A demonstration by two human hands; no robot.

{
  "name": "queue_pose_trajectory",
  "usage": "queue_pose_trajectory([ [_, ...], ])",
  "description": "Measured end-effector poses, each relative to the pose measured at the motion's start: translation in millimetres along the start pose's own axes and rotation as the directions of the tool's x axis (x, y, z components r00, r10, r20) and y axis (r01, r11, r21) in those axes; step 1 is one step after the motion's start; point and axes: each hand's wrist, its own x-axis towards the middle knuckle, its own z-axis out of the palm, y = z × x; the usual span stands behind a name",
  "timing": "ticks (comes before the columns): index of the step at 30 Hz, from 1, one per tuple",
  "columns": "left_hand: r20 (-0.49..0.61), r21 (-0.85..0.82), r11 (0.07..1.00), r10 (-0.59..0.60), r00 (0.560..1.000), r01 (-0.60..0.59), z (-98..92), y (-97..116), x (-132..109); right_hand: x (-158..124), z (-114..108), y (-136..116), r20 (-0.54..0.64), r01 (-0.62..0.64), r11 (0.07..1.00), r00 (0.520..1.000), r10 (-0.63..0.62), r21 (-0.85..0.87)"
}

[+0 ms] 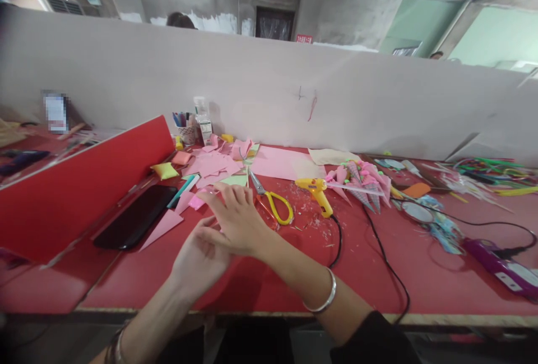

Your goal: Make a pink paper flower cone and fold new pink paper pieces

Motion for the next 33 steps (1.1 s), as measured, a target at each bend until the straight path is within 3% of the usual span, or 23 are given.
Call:
queue_pose_trajectory([
  [2, -0.049, -0.001, 1.000, -0.025, 0.999, 0.025, 1.7, 8.5, 3.0, 0.7, -1.1, 5.8, -0.069, -0.089, 0.956, 0.991, 0.112, 0.281],
  [3, -0.060, 0.060, 0.998, -0.002, 0.998, 0.005, 2.3, 12.7, 4.2, 1.6, -2.1, 9.6, -0.102, -0.140, 0.875, 0.973, 0.209, 0.464],
  [5, -0.010, 0.282, 0.946, 0.169, 0.986, -0.160, 2.5, 19.2, 4.8, 3.8, -5.8, 17.5, -0.092, -0.188, 0.578, 0.903, 0.419, 0.794],
  [8, 0.146, 0.516, 0.757, 0.384, 0.912, -0.402, 1.1, 21.4, -1.1, 6.3, -14.9, 22.9, 0.047, -0.162, 0.138, 0.798, 0.601, 0.977],
  [10, 0.274, 0.607, 0.606, 0.447, 0.852, -0.513, -0.4, 17.7, -7.7, 6.9, -21.4, 19.2, 0.111, -0.138, -0.008, 0.762, 0.638, 0.990],
  [11, 0.426, 0.675, 0.410, 0.462, 0.778, -0.614, -1.1, 14.8, -10.7, 7.1, -24.4, 15.6, 0.125, -0.131, -0.038, 0.759, 0.639, 0.991],
  [14, 0.773, 0.605, -0.124, 0.328, 0.543, -0.787, -2.4, 6.1, -16.0, 8.0, -31.8, 3.6, 0.099, -0.126, 0.003, 0.795, 0.598, 0.992],
  [16, 0.859, 0.510, -0.311, 0.238, 0.454, -0.802, -2.2, 2.7, -16.7, 8.5, -35.2, -2.0, 0.058, -0.131, 0.088, 0.820, 0.570, 0.987],
  [18, 0.893, 0.449, -0.426, 0.194, 0.406, -0.785, -1.5, 1.6, -16.7, 8.6, -37.4, -4.8, 0.017, -0.136, 0.175, 0.832, 0.555, 0.975],
  [22, 0.930, 0.363, -0.569, 0.173, 0.324, -0.738, -1.8, 2.9, -17.3, 8.1, -39.9, -6.4, -0.033, -0.141, 0.326, 0.880, 0.473, 0.935],
  [25, 0.944, 0.327, -0.632, 0.177, 0.280, -0.703, -3.7, 3.8, -17.9, 8.8, -42.1, -8.5, -0.042, -0.135, 0.384, 0.907, 0.419, 0.913],
  [29, 0.957, 0.289, -0.661, 0.180, 0.228, -0.692, -7.0, 6.1, -18.0, 11.4, -45.6, -12.0, -0.060, -0.121, 0.379, 0.900, 0.432, 0.917],
  [33, 0.961, 0.267, -0.591, 0.224, 0.163, -0.761, -10.2, 11.5, -17.7, 13.3, -46.2, -11.9, -0.070, -0.108, 0.342, 0.881, 0.468, 0.933],
])
